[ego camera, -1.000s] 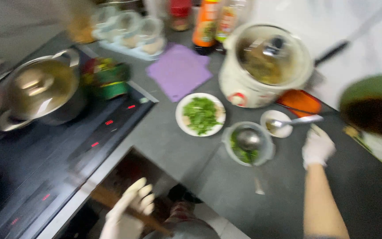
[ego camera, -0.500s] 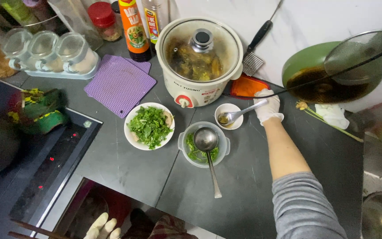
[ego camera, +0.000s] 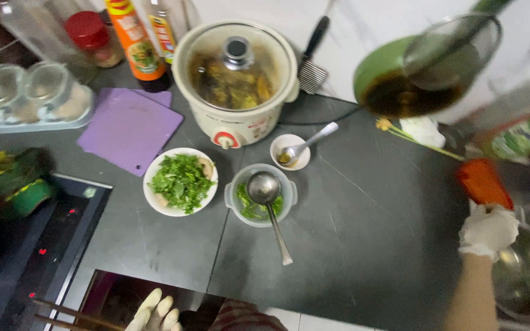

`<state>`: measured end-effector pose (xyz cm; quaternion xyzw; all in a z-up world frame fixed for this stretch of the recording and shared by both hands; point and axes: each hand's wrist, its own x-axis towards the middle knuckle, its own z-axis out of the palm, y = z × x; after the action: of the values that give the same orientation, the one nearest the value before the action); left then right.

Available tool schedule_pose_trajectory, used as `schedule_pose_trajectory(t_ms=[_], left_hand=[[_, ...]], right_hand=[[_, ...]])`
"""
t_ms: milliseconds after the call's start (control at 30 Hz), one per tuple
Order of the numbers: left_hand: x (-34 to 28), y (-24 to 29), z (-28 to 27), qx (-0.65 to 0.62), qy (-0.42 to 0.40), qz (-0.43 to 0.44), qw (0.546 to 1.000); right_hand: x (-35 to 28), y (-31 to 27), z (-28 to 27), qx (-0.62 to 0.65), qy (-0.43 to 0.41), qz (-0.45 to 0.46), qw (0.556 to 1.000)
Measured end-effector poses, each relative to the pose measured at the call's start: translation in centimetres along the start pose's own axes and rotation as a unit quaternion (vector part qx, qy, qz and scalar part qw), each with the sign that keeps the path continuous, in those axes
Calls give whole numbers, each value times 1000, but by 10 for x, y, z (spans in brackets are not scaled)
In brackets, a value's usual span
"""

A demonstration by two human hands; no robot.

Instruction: Cooking and seasoning vegetables in a pot on a stove while managing other ingredients and pots.

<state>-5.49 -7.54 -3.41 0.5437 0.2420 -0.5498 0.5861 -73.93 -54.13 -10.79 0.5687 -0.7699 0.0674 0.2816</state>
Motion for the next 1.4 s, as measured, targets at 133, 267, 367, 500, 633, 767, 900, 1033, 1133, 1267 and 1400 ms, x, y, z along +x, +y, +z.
schedule_pose_trajectory(t_ms=[133, 267, 367, 500, 633, 767, 900, 1033, 1133, 1267, 1400], left_hand=[[76, -24, -46, -1, -73, 14, 997], [91, -24, -58, -47, -349, 50, 934], [97, -23, -63, 2, -247, 28, 969], [86, -2, -49, -105, -582, -19, 806], [98, -16, -76, 37, -194, 68, 978], [87, -18, -81, -25, -277, 60, 959], [63, -24, -80, -63, -303, 72, 948], [37, -21, -75, -67, -121, 21, 990], [52, -32, -104, -79, -143, 37, 986], [37, -37, -123, -98, -136, 58, 984], [22, -29, -110, -85, -65, 39, 993]], right_hand=[[-11, 28, -27, -143, -206, 35, 967], [-20, 25, -49, 223, -184, 178, 941], [-12, -17, -100, 533, -229, 319, 750], [4, -80, -181, 805, -381, 242, 386], [9, -137, -117, 817, -361, 249, 375], [20, -232, -119, 624, -347, 168, 680], [48, -322, -94, 509, -239, 51, 825], [52, -367, -86, 499, -214, -76, 837], [38, -377, -97, 507, -276, -55, 815], [15, -372, -107, 536, -289, 1, 793], [22, -382, -82, 634, -313, 113, 698]])
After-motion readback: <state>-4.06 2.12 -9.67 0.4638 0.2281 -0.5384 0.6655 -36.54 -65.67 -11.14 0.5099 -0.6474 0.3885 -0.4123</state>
